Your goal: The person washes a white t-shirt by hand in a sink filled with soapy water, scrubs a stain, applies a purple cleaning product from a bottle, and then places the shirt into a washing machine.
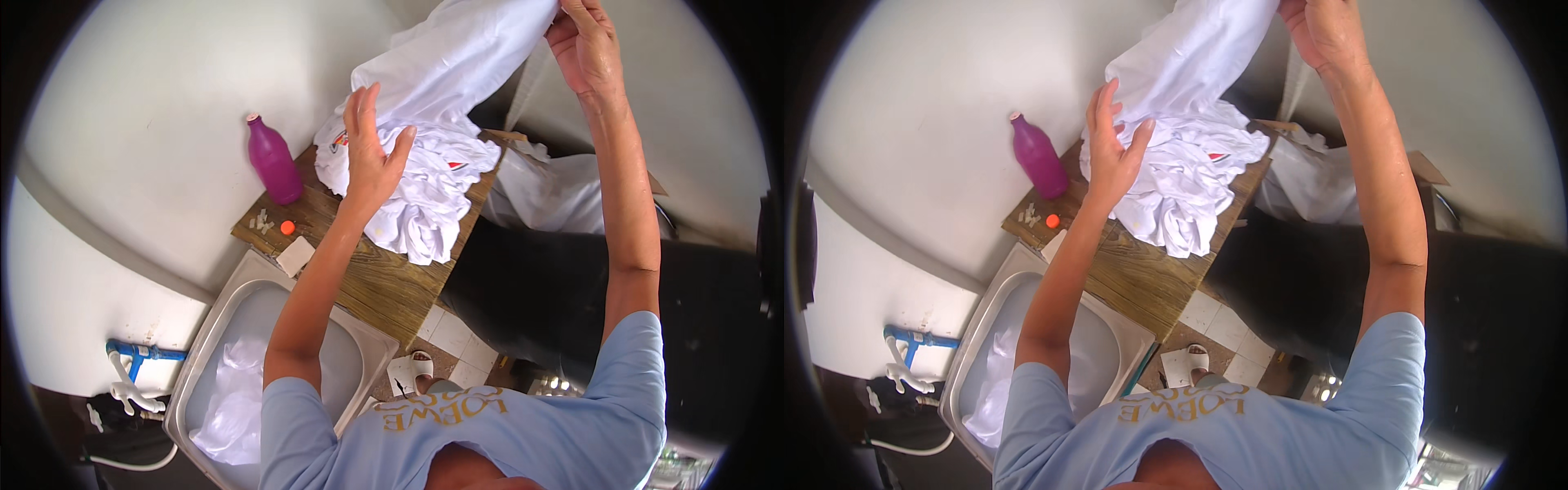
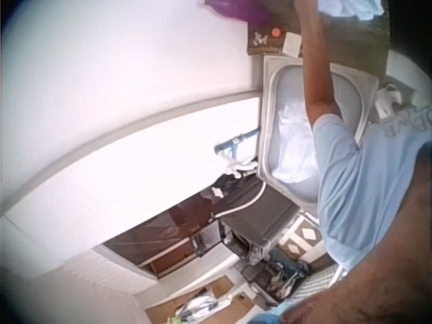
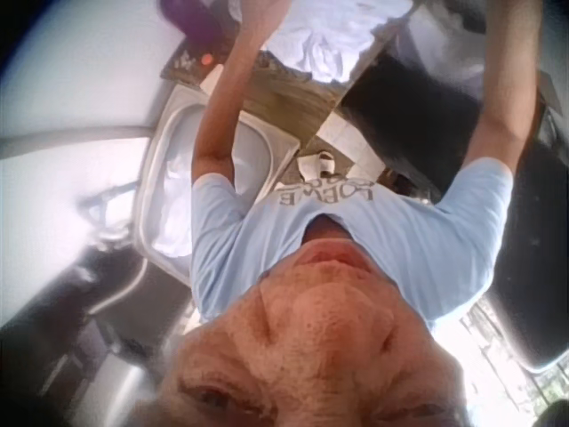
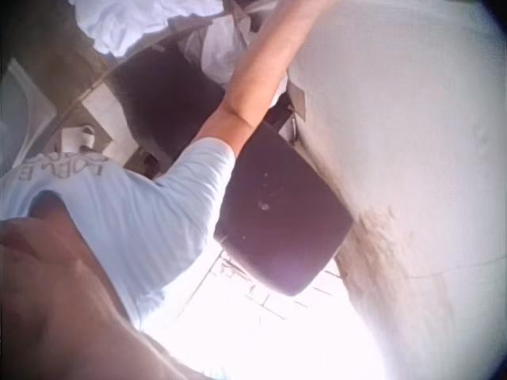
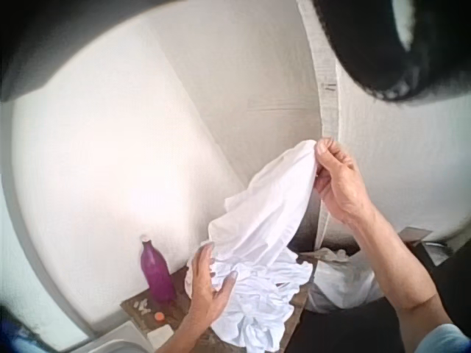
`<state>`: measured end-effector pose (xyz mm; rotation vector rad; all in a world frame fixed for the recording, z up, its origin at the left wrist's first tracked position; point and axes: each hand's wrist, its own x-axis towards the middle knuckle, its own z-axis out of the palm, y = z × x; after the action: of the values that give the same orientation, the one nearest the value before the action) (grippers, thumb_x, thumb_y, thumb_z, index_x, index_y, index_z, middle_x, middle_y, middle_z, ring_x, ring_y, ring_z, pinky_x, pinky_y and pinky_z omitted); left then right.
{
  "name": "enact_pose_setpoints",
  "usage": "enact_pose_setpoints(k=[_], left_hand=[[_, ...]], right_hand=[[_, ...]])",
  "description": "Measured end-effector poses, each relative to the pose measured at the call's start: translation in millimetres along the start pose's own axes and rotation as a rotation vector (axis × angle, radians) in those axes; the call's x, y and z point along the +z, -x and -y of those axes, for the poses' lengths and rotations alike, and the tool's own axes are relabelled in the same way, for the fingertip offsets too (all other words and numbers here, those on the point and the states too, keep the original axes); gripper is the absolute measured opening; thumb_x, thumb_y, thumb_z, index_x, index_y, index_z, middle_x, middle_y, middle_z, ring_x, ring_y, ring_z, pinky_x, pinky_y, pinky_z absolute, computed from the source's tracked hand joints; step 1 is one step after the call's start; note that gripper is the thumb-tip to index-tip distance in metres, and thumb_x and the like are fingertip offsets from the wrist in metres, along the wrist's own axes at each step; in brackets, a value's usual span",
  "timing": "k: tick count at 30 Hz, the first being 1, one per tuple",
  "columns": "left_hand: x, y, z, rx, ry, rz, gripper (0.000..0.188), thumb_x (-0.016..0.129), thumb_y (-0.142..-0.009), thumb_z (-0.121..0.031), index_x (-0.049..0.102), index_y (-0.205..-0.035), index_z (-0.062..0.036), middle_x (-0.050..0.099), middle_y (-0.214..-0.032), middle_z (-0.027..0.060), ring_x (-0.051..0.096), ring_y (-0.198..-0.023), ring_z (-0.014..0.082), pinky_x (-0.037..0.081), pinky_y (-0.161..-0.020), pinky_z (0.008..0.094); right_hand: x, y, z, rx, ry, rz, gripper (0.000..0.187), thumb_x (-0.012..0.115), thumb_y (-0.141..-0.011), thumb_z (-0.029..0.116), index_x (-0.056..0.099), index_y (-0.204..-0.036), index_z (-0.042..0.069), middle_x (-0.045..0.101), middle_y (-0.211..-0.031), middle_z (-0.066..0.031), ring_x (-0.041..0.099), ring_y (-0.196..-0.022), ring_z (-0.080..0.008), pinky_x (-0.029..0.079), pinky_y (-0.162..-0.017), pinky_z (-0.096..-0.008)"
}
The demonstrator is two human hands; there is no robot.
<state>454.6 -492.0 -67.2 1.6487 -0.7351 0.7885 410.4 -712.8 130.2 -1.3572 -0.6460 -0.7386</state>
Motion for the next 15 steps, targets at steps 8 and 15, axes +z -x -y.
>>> enact_pose_setpoints(k=[8, 15], left_hand=[[48.9, -11.2, -102.4, 0.295, 0.223, 0.023, 0.032, 0.069, -0.084, -0.014, 0.06, -0.113, -0.0027, 0.059, -0.112, 0.0134, 0.058, -0.092, 0.0243, 0.048, -0.08, 0.0348], [21.8, -33.9, -181.7, 0.138, 0.589, 0.269, 0.029, 0.063, -0.092, -0.026, 0.065, -0.097, 0.0022, 0.052, -0.063, 0.0011, 0.045, -0.06, 0.0079, 0.041, -0.056, 0.0248]], right_hand=[[-8.1, 49.8, 186.1, -0.084, 0.241, -0.223, 0.014, 0.048, -0.099, 0.02, 0.055, -0.092, 0.01, 0.059, -0.082, 0.0006, 0.057, -0.072, -0.0106, 0.051, -0.071, -0.0281], [-48.5, 97.2, 286.8, -0.024, 0.533, -0.463, 0.017, 0.052, -0.097, 0.025, 0.055, -0.098, 0.008, 0.054, -0.082, 0.0008, 0.054, -0.076, -0.0129, 0.048, -0.068, -0.0298]])
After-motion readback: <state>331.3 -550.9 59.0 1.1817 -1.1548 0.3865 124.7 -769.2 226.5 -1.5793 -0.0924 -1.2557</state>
